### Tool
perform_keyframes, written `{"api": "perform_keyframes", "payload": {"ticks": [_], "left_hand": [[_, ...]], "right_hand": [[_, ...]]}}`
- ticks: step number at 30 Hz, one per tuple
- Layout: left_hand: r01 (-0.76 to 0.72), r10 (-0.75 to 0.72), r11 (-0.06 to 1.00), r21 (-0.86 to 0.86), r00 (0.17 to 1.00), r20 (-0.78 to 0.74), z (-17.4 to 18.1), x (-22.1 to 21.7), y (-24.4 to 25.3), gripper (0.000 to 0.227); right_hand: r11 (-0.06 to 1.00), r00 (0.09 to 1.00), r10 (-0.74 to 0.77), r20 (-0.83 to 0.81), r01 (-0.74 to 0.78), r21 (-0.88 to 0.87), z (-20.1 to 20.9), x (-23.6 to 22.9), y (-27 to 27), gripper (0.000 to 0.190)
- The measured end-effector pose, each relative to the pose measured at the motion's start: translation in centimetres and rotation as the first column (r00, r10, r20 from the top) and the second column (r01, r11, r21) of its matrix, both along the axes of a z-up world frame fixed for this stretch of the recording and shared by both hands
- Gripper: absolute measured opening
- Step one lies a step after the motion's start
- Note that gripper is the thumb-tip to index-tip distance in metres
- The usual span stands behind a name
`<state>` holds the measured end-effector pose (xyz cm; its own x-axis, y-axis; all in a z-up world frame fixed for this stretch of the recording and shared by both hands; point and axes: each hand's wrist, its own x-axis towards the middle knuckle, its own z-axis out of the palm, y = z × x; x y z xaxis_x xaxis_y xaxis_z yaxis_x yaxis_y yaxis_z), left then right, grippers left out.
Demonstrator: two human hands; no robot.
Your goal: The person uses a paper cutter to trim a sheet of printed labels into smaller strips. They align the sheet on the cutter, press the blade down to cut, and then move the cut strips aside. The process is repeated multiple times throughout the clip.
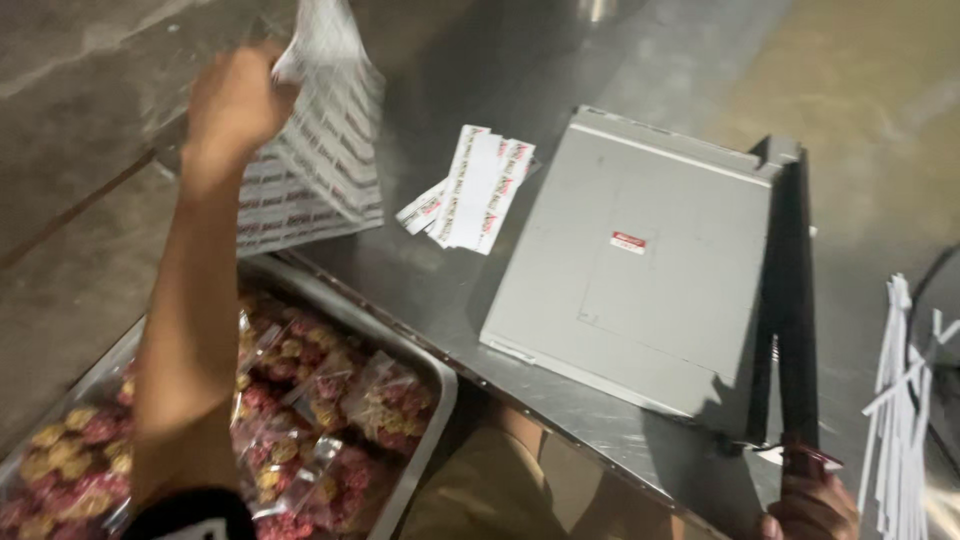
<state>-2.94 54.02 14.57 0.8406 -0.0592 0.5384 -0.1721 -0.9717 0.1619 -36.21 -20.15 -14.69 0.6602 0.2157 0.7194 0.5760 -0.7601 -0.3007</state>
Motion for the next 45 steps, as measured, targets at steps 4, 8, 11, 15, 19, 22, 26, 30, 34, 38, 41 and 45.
{"api": "perform_keyframes", "payload": {"ticks": [4, 8, 11, 15, 19, 22, 26, 30, 34, 38, 41, 45], "left_hand": [[0.276, -0.263, 0.961, -0.026, 0.936, 0.235, 4.9, -5.8, -10.4, 0.016], [0.599, -0.655, 0.298, -0.744, 0.695, 0.297, 0.5, -7.6, -19.7, 0.035], [0.314, -0.599, 0.493, -0.812, 0.799, -0.054, -6.0, -7.6, -28.8, 0.052], [0.350, -0.726, 0.481, -0.804, 0.673, -0.142, -13.0, -12.1, -34.6, 0.056], [0.350, -0.481, 0.861, -0.369, 0.795, -0.370, -14.5, -13.4, -36.4, 0.067], [0.508, -0.546, 0.837, -0.201, 0.796, -0.262, -14.0, -11.4, -38.3, 0.064], [0.668, -0.650, 0.742, -0.054, 0.697, -0.302, -13.5, -4.9, -44.3, 0.062], [0.682, -0.676, 0.724, -0.103, 0.673, -0.299, -16.0, -1.3, -48.3, 0.062], [0.664, -0.652, 0.748, -0.015, 0.730, -0.206, -18.3, -0.9, -48.6, 0.062], [0.597, -0.552, 0.795, 0.107, 0.786, -0.279, -16.7, -1.7, -48.6, 0.063], [0.633, -0.559, 0.772, 0.049, 0.714, -0.422, -16.0, -0.1, -50.0, 0.066], [0.667, -0.611, 0.744, 0.035, 0.701, -0.368, -17.6, 3.8, -52.8, 0.069]], "right_hand": [[0.952, 0.992, -0.066, 0.106, 0.031, 0.304, 6.5, -1.2, 8.9, 0.016], [0.900, 0.968, -0.211, 0.135, 0.139, 0.412, 11.3, -1.5, 14.8, 0.013], [0.914, 0.965, -0.216, 0.150, 0.146, 0.379, 12.9, -1.0, 15.2, 0.013], [0.912, 0.965, -0.212, 0.156, 0.138, 0.387, 12.9, -1.1, 15.1, 0.011], [0.902, 0.966, -0.190, 0.176, 0.101, 0.421, 12.3, -0.9, 14.9, 0.011], [0.896, 0.964, -0.203, 0.173, 0.112, 0.429, 12.4, -1.0, 15.0, 0.011], [0.897, 0.970, -0.195, 0.144, 0.117, 0.426, 13.9, -0.8, 15.4, 0.014], [0.865, 0.972, -0.140, 0.188, 0.028, 0.502, 17.4, 0.1, 16.1, 0.024], [0.742, 0.937, -0.113, 0.330, -0.142, 0.656, 21.4, 3.5, 15.5, 0.032], [0.672, 0.928, 0.104, 0.358, -0.331, 0.663, 28.7, 6.3, 13.1, 0.027], [0.666, 0.953, 0.085, 0.289, -0.271, 0.696, 32.4, 7.6, 12.8, 0.029], [0.748, 0.950, 0.059, 0.307, -0.246, 0.616, 33.0, 8.1, 14.1, 0.029]]}}
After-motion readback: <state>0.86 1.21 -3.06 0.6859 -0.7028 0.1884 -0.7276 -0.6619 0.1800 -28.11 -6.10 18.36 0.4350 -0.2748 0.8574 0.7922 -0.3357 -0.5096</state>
